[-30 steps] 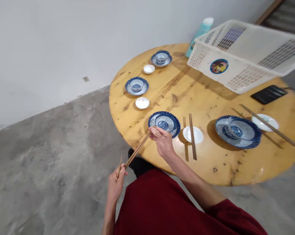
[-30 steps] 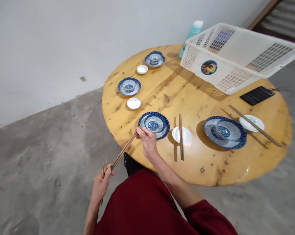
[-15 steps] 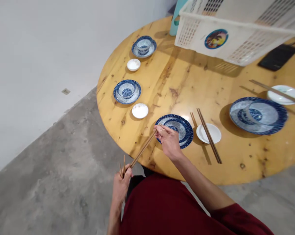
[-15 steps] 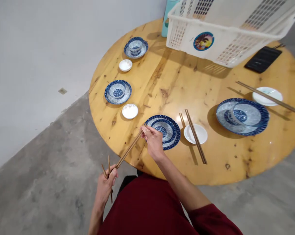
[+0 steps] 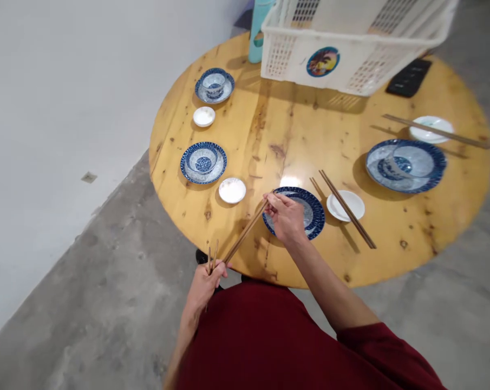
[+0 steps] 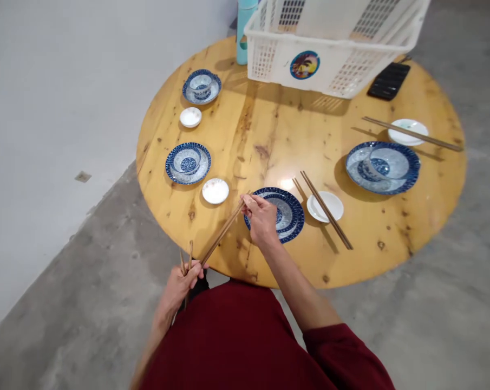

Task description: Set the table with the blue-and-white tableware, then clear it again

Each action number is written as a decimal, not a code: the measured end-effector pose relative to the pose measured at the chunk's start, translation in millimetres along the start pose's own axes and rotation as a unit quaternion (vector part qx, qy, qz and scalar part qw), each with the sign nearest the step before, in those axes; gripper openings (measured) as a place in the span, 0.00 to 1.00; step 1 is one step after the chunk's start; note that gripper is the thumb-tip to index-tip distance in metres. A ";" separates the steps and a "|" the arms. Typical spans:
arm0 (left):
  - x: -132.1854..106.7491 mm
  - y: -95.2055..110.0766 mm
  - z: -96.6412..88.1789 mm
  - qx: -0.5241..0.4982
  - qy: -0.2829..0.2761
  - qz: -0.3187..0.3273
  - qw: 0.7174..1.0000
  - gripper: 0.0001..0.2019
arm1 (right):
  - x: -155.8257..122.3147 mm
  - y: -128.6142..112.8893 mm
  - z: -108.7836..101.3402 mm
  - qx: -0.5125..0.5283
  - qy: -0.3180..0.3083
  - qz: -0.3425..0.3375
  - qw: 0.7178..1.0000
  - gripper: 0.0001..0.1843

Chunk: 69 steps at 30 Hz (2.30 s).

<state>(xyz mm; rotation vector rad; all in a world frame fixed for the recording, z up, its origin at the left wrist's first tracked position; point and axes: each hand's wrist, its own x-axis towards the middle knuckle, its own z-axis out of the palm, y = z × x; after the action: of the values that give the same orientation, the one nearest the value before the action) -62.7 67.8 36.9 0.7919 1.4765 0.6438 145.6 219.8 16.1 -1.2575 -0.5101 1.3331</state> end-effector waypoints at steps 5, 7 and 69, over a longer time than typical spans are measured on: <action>25.8 5.1 -57.3 0.080 -0.100 0.025 0.991 0.21 | -9.0 17.6 23.5 -0.008 0.044 -0.025 0.999 0.16; 34.8 7.5 -77.7 0.107 -0.115 0.039 0.987 0.19 | -13.0 26.2 34.7 -0.013 0.068 -0.034 0.997 0.16; 201.9 46.4 -79.9 0.267 -0.072 0.067 0.959 0.22 | 125.0 59.5 88.7 -0.139 0.150 -0.006 0.979 0.09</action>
<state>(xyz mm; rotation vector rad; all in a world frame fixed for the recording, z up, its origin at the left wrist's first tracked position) -134.7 261.5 -44.1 1.3360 1.4863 0.2720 74.9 351.8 -52.0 -1.6520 -0.4991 1.0591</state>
